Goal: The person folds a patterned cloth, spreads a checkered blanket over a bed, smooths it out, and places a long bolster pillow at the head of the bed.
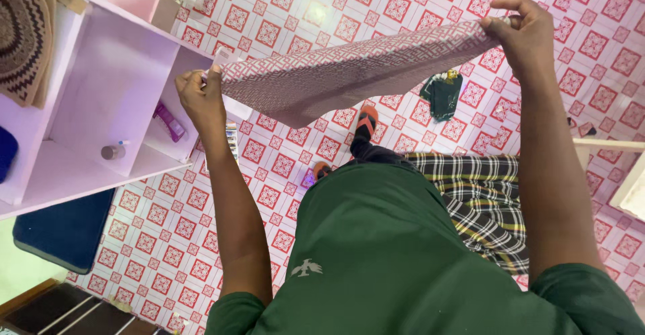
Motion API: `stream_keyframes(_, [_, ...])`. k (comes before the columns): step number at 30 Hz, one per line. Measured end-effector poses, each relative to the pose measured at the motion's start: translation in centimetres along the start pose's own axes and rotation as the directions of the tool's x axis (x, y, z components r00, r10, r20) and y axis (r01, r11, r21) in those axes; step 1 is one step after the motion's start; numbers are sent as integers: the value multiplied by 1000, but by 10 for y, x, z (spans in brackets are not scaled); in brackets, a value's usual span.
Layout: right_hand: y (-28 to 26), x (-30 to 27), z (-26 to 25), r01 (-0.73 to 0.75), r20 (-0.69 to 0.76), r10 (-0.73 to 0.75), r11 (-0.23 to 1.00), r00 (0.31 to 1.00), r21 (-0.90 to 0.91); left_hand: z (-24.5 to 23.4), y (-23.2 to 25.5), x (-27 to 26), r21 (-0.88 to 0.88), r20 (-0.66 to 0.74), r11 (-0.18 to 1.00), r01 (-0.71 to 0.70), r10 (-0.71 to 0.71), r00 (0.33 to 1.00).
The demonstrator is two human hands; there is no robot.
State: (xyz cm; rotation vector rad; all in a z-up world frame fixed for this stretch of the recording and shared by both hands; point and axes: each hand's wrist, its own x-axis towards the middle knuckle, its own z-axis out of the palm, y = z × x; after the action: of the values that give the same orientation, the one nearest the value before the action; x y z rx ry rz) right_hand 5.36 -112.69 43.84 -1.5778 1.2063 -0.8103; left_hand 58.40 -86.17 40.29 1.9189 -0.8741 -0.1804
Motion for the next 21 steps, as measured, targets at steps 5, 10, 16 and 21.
stream_keyframes(5, [25, 38, -50, -16, -45, 12, 995, 999, -97, 53, 51, 13, -489, 165, 845, 216, -154, 974])
stream_keyframes(10, [53, 72, -108, -72, -107, 21, 867, 994, -493, 93, 114, 19, -565, 226, 825, 9, 144, 964])
stream_keyframes(16, [-23, 74, -82, 140, 4, -241, 549, 970, -824, 162, 200, 22, -513, 235, 801, -310, 478, 846])
stream_keyframes(21, [-102, 92, 20, 585, 478, -405, 743, 779, -325, 251, 249, 22, -526, 286, 684, -505, 701, 653])
